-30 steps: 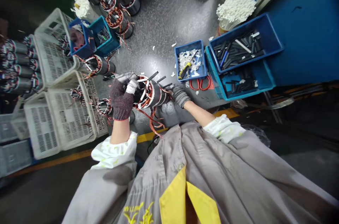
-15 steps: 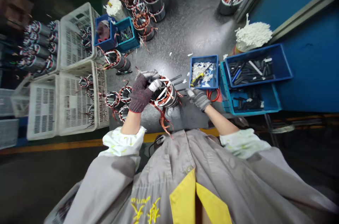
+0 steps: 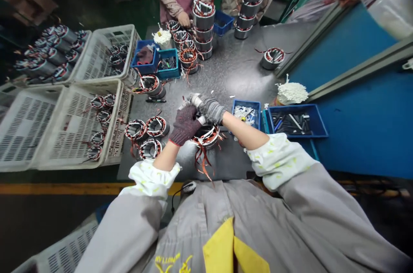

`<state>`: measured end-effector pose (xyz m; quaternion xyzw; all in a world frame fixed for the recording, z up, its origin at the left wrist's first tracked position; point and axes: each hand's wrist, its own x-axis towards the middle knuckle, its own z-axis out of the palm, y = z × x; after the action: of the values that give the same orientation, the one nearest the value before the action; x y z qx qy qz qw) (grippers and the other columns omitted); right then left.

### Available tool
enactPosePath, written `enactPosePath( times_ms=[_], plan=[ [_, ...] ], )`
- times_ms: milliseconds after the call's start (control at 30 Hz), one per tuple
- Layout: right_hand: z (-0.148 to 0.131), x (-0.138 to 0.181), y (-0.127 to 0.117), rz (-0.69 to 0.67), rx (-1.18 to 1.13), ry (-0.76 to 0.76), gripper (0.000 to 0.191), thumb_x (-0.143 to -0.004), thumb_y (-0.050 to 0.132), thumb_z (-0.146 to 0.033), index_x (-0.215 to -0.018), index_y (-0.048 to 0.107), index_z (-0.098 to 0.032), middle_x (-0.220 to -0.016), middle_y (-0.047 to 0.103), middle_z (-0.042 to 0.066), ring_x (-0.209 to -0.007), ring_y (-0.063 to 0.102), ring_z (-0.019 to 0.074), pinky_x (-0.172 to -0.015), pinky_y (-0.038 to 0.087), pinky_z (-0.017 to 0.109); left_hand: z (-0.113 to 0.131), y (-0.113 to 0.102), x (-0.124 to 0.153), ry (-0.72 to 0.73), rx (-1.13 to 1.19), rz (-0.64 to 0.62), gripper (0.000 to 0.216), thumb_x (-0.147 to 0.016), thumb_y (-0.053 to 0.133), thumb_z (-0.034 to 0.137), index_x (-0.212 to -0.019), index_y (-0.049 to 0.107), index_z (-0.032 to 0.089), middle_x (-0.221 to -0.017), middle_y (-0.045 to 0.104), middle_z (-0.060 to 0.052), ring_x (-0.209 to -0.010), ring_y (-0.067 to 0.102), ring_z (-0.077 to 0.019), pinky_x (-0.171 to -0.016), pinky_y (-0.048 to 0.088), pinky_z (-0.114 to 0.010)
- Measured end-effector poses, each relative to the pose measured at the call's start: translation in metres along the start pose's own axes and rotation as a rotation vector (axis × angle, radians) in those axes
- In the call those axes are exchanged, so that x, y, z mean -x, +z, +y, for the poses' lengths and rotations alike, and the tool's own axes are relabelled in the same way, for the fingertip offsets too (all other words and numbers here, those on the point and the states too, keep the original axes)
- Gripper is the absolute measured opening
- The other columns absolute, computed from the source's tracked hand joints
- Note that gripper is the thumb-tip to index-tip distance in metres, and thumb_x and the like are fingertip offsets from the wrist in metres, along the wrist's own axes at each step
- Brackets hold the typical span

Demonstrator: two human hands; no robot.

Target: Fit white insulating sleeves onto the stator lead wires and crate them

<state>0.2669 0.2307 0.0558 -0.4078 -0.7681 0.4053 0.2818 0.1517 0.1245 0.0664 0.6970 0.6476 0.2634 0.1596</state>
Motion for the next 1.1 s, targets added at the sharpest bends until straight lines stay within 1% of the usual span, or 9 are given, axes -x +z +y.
enactPosePath(
  times_ms=[233, 333, 467, 600, 700, 767, 900, 1000, 1100],
  plan=[
    [-0.01, 0.086, -0.076, 0.163, 0.159, -0.223, 0.033, -0.107, 0.057, -0.048, -0.101, 0.079, -0.024, -0.11, 0.08, 0.01, -0.114, 0.074, 0.0305, -0.113, 0.055, 0.05, 0.01, -0.032, 0.05, 0.142, 0.155, 0.168, 0.035, -0.104, 0.062, 0.039, -0.133, 0.074, 0.026, -0.136, 0.076, -0.011, -0.133, 0.067, -0.0276, -0.119, 0.052, -0.049],
    [-0.02, 0.117, -0.101, 0.157, 0.166, -0.268, 0.033, -0.106, 0.055, -0.047, -0.096, 0.079, -0.027, -0.106, 0.081, 0.009, -0.107, 0.075, 0.03, -0.107, 0.058, 0.052, 0.02, -0.045, 0.085, 0.358, 0.03, -0.004, 0.037, -0.1, 0.069, 0.034, -0.136, 0.076, 0.038, -0.147, 0.074, -0.005, -0.146, 0.062, -0.0296, -0.13, 0.042, -0.057],
    [-0.033, 0.127, -0.096, -0.106, 0.256, -0.403, 0.031, -0.106, 0.056, -0.044, -0.107, 0.083, -0.028, -0.112, 0.082, 0.009, -0.111, 0.075, 0.0293, -0.107, 0.057, 0.05, 0.019, -0.036, 0.097, 0.436, 0.04, -0.03, 0.028, -0.103, 0.067, 0.029, -0.124, 0.081, 0.041, -0.138, 0.08, 0.0, -0.146, 0.064, -0.0283, -0.132, 0.039, -0.063],
    [-0.037, 0.125, -0.076, -0.358, 0.464, -0.507, 0.041, -0.101, 0.072, -0.051, -0.131, 0.08, -0.025, -0.133, 0.08, 0.012, -0.121, 0.071, 0.0323, -0.108, 0.054, 0.05, 0.003, -0.036, 0.108, 0.078, 0.354, 0.27, 0.033, -0.111, 0.052, 0.04, -0.12, 0.083, 0.031, -0.119, 0.085, -0.005, -0.128, 0.074, -0.027, -0.114, 0.058, -0.056],
    [-0.037, 0.131, -0.06, -0.391, 0.579, -0.519, 0.036, -0.107, 0.065, -0.049, -0.128, 0.082, -0.026, -0.129, 0.081, 0.011, -0.114, 0.071, 0.0306, -0.104, 0.053, 0.049, -0.005, -0.05, 0.125, 0.214, 0.324, 0.105, 0.028, -0.107, 0.06, 0.045, -0.117, 0.084, 0.037, -0.12, 0.085, -0.003, -0.133, 0.072, -0.0278, -0.123, 0.052, -0.057],
    [-0.036, 0.138, -0.045, -0.335, 0.6, -0.481, 0.032, -0.111, 0.059, -0.042, -0.12, 0.085, -0.026, -0.122, 0.083, 0.01, -0.112, 0.071, 0.0301, -0.103, 0.052, 0.049, -0.007, -0.057, 0.128, 0.364, 0.21, -0.024, 0.028, -0.103, 0.064, 0.042, -0.123, 0.083, 0.041, -0.129, 0.084, -0.001, -0.14, 0.068, -0.0281, -0.13, 0.043, -0.058],
    [-0.031, 0.159, -0.023, 0.019, 0.502, -0.249, 0.033, -0.109, 0.054, -0.036, -0.104, 0.084, -0.025, -0.111, 0.082, 0.012, -0.111, 0.072, 0.0337, -0.108, 0.053, 0.056, -0.009, -0.05, 0.103, 0.259, 0.111, 0.089, 0.036, -0.109, 0.054, 0.037, -0.137, 0.077, 0.032, -0.139, 0.079, -0.007, -0.138, 0.067, -0.0279, -0.119, 0.049, -0.052],
    [-0.025, 0.167, -0.031, 0.312, 0.327, -0.088, 0.037, -0.11, 0.045, -0.033, -0.108, 0.081, -0.025, -0.11, 0.079, 0.014, -0.11, 0.072, 0.0336, -0.106, 0.057, 0.055, -0.016, -0.036, 0.084, 0.216, 0.099, 0.071, 0.034, -0.111, 0.053, 0.041, -0.129, 0.079, 0.028, -0.126, 0.082, -0.008, -0.122, 0.073, -0.0292, -0.105, 0.054, -0.048],
    [-0.024, 0.162, -0.051, 0.364, 0.23, -0.053, 0.044, -0.114, 0.037, -0.035, -0.114, 0.08, -0.026, -0.11, 0.078, 0.013, -0.107, 0.074, 0.0306, -0.1, 0.061, 0.049, -0.023, -0.026, 0.082, 0.174, 0.15, 0.088, 0.032, -0.11, 0.057, 0.042, -0.127, 0.079, 0.025, -0.121, 0.082, -0.008, -0.114, 0.075, -0.0272, -0.099, 0.055, -0.043]
  ],
)
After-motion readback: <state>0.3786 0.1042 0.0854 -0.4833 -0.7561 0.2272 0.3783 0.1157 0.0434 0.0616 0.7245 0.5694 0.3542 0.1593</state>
